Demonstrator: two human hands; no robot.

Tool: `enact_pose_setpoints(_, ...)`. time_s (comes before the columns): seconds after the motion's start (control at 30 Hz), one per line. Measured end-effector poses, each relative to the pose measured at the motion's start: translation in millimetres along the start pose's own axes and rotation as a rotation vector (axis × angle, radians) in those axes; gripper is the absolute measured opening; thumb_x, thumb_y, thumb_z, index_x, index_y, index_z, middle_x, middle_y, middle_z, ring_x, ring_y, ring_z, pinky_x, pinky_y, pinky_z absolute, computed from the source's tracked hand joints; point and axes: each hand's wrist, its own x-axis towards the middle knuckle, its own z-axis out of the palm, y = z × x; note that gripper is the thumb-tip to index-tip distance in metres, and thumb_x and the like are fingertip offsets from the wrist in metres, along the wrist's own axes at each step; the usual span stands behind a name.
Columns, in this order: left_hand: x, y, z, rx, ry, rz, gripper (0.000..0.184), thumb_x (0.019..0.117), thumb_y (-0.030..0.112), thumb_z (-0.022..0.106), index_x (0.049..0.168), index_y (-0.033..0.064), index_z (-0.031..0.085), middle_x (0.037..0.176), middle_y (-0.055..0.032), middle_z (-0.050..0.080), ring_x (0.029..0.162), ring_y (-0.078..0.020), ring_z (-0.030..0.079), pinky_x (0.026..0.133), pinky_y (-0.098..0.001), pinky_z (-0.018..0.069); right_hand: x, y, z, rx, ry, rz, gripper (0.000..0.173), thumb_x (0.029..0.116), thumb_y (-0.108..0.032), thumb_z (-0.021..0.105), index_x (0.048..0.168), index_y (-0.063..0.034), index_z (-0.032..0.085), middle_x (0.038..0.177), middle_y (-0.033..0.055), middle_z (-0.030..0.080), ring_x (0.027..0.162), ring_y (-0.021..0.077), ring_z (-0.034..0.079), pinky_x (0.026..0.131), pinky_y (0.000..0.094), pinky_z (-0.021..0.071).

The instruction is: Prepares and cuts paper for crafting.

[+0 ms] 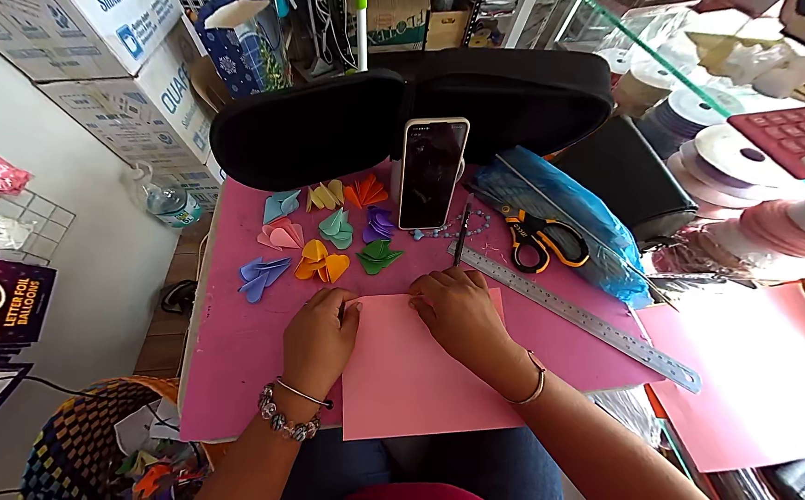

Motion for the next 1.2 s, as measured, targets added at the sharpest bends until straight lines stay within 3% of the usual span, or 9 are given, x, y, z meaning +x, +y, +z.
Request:
enact_pose_setpoints(0.17,2,-5,0,-0.054,0.001,-0.009,0.023,0.1009,0.025,0.059,0.104,0.0100,0.075,0.093,-0.0035,0.071,0.078,-0.0134,0.066,0.072,-0.0337,0.0553,0,1,1,-0.013,0.019,-0.010,0.014,0.0956,-0.016,0.067,0.102,-0.0059,0.075,0.095,0.0131,0.073,0.098,0.0364,0.068,0.089,0.0565,0.0471)
enact_pose_setpoints(0.47,2,-4,0,-0.065,0.028,-0.008,0.022,0.0997,0.026,0.060,0.101,0.0098,0.076,0.093,-0.0033,0.069,0.076,-0.0117,0.064,0.070,-0.0311,0.0543,0,2,0,-0.009,0.008,0.004,0.015,0.0960,-0.016,0.066,0.103,-0.0057,0.074,0.096,0.0134,0.073,0.099,0.0367,0.068,0.090,0.0569,0.0465)
enact_pose_setpoints(0.7,0,4,5,0.082,0.057,0.016,0.021,0.0999,0.021,0.060,0.099,0.0065,0.076,0.095,-0.0094,0.071,0.080,-0.0220,0.069,0.071,-0.0428,0.0566,-3,3,6,-0.040,0.089,-0.034,0.014,0.0939,-0.016,0.068,0.100,-0.0061,0.074,0.093,0.0128,0.073,0.094,0.0356,0.069,0.085,0.0564,0.0486)
enact_pose_setpoints(1.2,0,2,12,0.196,0.191,0.073,0.020,0.0980,0.017,0.061,0.097,0.0049,0.076,0.092,-0.0127,0.072,0.081,-0.0287,0.072,0.066,-0.0464,0.0578,0,9,23,-0.094,0.213,-0.137,0.015,0.0971,-0.019,0.063,0.098,-0.0127,0.076,0.093,0.0079,0.073,0.091,0.0311,0.070,0.083,0.0537,0.0485)
